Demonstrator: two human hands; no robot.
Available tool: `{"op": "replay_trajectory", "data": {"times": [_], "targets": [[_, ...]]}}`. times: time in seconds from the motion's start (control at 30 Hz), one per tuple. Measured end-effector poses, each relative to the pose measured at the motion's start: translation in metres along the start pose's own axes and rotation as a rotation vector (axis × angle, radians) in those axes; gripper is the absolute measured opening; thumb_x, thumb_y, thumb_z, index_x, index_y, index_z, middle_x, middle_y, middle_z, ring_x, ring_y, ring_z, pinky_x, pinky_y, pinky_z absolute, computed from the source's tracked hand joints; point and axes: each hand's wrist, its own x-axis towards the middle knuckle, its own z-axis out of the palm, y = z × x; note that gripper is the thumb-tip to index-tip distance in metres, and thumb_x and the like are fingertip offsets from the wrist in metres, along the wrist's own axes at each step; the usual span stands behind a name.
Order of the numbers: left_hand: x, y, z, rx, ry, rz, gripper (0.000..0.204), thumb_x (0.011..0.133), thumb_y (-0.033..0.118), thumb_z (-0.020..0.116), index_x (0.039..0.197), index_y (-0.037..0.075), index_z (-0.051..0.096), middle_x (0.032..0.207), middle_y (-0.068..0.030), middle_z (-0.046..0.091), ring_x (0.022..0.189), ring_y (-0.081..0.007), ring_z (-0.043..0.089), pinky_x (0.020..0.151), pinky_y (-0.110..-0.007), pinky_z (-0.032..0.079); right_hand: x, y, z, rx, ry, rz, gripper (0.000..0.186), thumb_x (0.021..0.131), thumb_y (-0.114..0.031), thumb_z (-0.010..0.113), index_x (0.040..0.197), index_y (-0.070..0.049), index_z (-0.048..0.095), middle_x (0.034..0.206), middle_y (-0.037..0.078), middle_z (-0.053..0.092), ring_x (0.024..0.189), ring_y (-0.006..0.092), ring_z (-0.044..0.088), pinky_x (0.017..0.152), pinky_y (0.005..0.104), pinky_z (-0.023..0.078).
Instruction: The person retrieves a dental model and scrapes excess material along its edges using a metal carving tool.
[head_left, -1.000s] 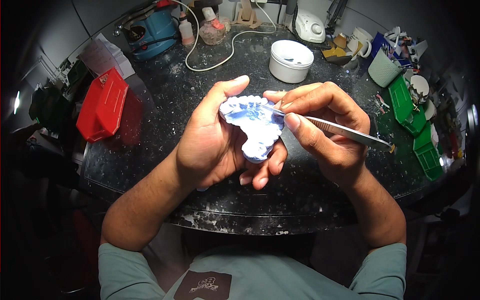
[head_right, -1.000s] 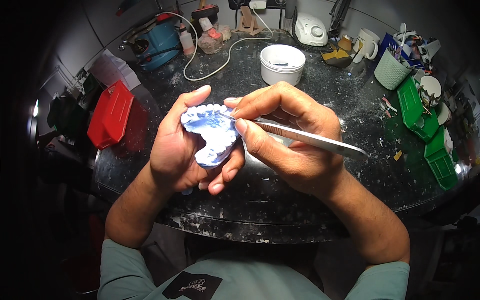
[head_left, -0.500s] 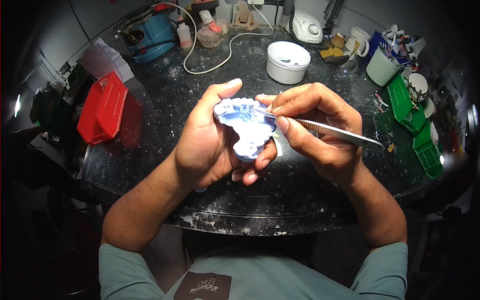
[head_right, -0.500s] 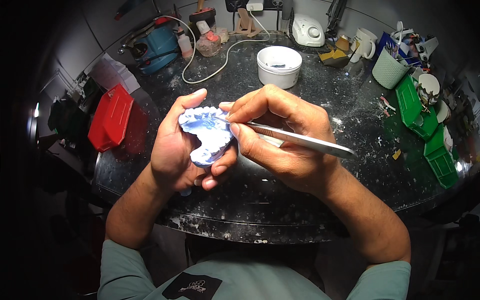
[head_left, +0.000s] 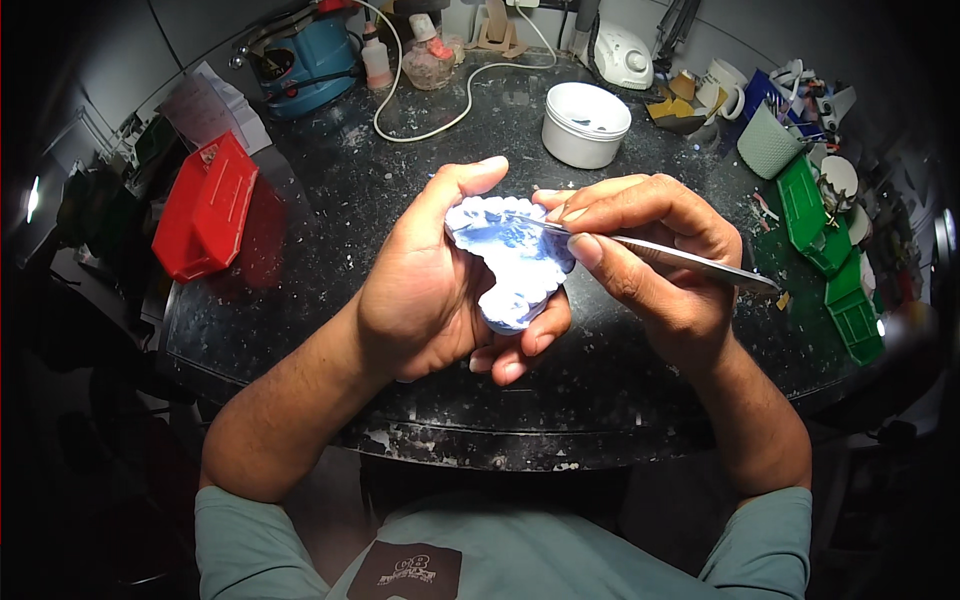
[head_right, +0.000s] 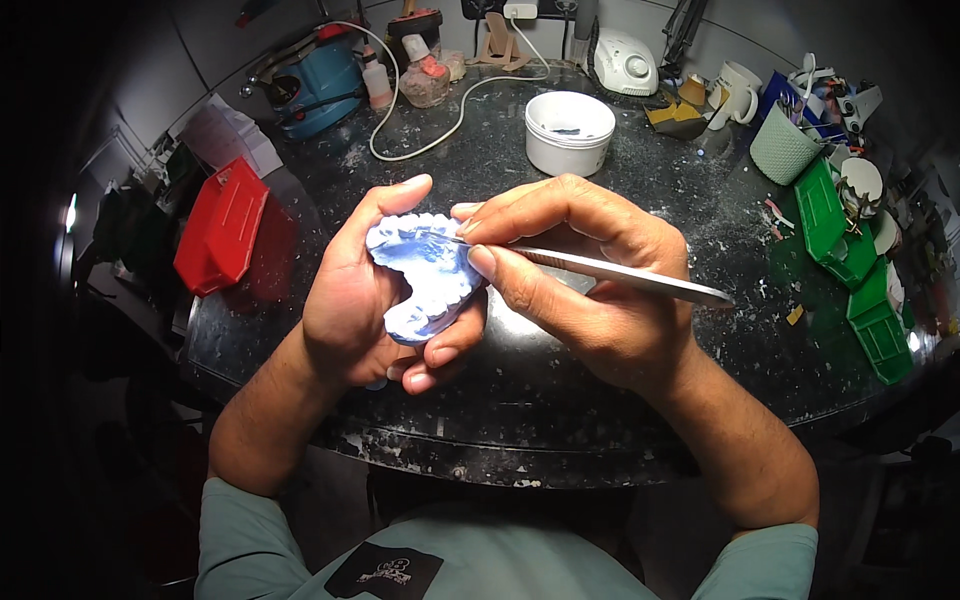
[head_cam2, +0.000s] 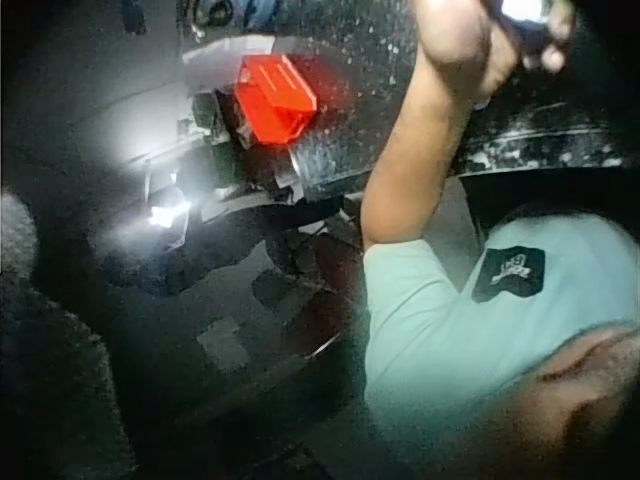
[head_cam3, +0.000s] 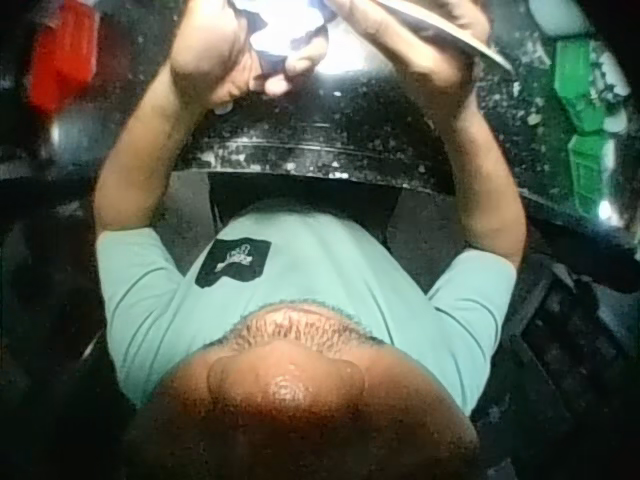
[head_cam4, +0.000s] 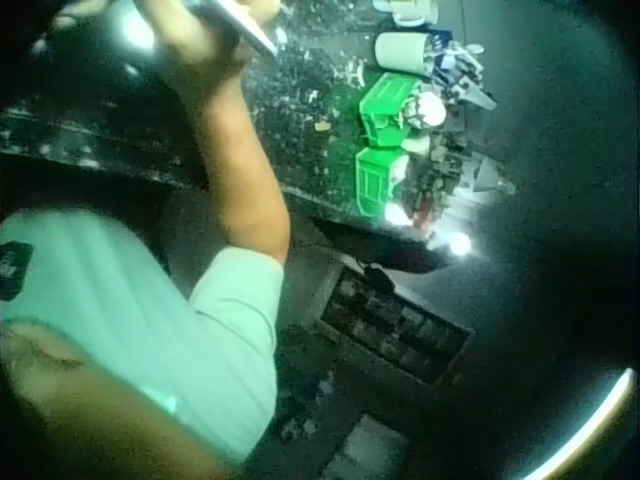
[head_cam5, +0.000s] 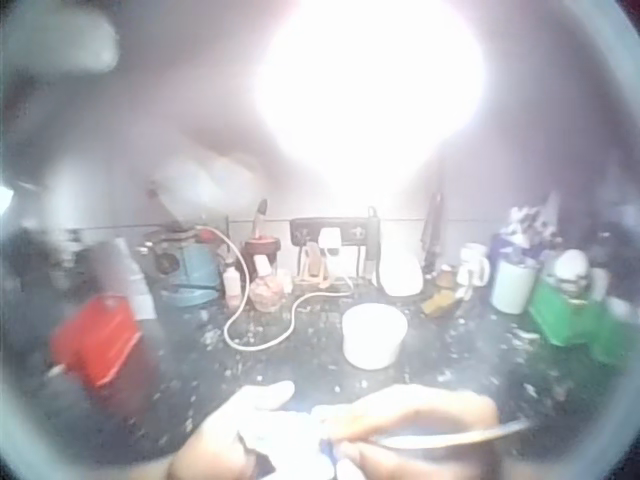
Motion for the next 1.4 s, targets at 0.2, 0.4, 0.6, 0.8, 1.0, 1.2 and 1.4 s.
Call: {"op": "replay_trajectory", "data": {"times": [0.2, 0.4, 0.6, 0.8, 1.0, 1.2, 1.4], "targets": [[0.001, -0.001, 0.001, 0.006, 0.0, -0.012, 0.075, 0.1, 0.066, 0.018, 0.108, 0.003, 0.059, 0.06, -0.0214, 0.058, 0.038, -0.0252, 0.055, 0.033, -0.028, 0.048, -0.001, -0.002, -0.002, -0.024, -0.007, -0.006, 0.014, 0.086, 0.005, 0.072, 0.1, 0.005, 0.071, 0.104, 0.018, 0.073, 0.103, 0.0231, 0.071, 0.093, 0.034, 0.056], [0.0, -0.001, 0.0, 0.022, 0.014, -0.014, 0.076, 0.1, 0.065, 0.017, 0.108, 0.003, 0.059, 0.06, -0.0208, 0.058, 0.038, -0.0248, 0.054, 0.032, -0.028, 0.048, 0.0, 0.0, -0.002, -0.02, -0.025, -0.001, 0.013, 0.087, 0.005, 0.07, 0.1, 0.005, 0.07, 0.102, 0.017, 0.072, 0.104, 0.0232, 0.071, 0.093, 0.034, 0.056], [0.0, 0.0, 0.002, 0.045, 0.04, -0.006, 0.076, 0.099, 0.065, 0.018, 0.107, 0.003, 0.059, 0.06, -0.0202, 0.058, 0.037, -0.024, 0.054, 0.032, -0.028, 0.047, 0.0, 0.0, -0.003, 0.002, -0.04, -0.003, 0.013, 0.087, 0.005, 0.069, 0.1, 0.006, 0.069, 0.102, 0.016, 0.072, 0.105, 0.0235, 0.07, 0.093, 0.0345, 0.056], [0.001, 0.0, 0.002, 0.083, 0.065, -0.028, 0.074, 0.099, 0.066, 0.018, 0.105, 0.004, 0.059, 0.058, -0.0193, 0.058, 0.034, -0.0227, 0.052, 0.028, -0.026, 0.043, 0.001, -0.002, -0.005, 0.024, -0.054, 0.074, 0.013, 0.088, 0.002, 0.071, 0.1, 0.006, 0.069, 0.102, 0.016, 0.072, 0.105, 0.0224, 0.07, 0.093, 0.034, 0.056], [0.003, -0.001, -0.008, 0.107, 0.004, -0.034, 0.072, 0.099, 0.066, 0.019, 0.108, 0.006, 0.058, 0.057, -0.0196, 0.057, 0.033, -0.0225, 0.05, 0.027, -0.026, 0.042, 0.002, -0.001, -0.007, 0.03, -0.065, 0.077, 0.013, 0.088, 0.001, 0.071, 0.1, 0.005, 0.07, 0.102, 0.015, 0.072, 0.102, 0.0193, 0.07, 0.092, 0.0324, 0.056], [0.005, -0.001, -0.014, -0.004, -0.056, -0.081, 0.069, 0.1, 0.065, 0.02, 0.114, 0.008, 0.056, 0.055, -0.0205, 0.053, 0.031, -0.0223, 0.046, 0.025, -0.028, 0.04, 0.003, -0.004, -0.01, -0.074, -0.098, 0.076, 0.015, 0.088, -0.003, 0.072, 0.1, 0.004, 0.07, 0.099, 0.012, 0.073, 0.093, 0.0151, 0.07, 0.084, 0.0291, 0.056], [0.008, -0.003, -0.019, 0.003, -0.065, -0.109, 0.069, 0.101, 0.063, 0.021, 0.111, 0.006, 0.058, 0.053, -0.0197, 0.051, 0.031, -0.0214, 0.045, 0.025, -0.028, 0.04, 0.003, -0.007, -0.008, -0.094, -0.085, 0.124, 0.015, 0.087, -0.006, 0.075, 0.098, 0.004, 0.069, 0.095, 0.01, 0.073, 0.088, 0.0131, 0.069, 0.081, 0.0278, 0.056]]}}
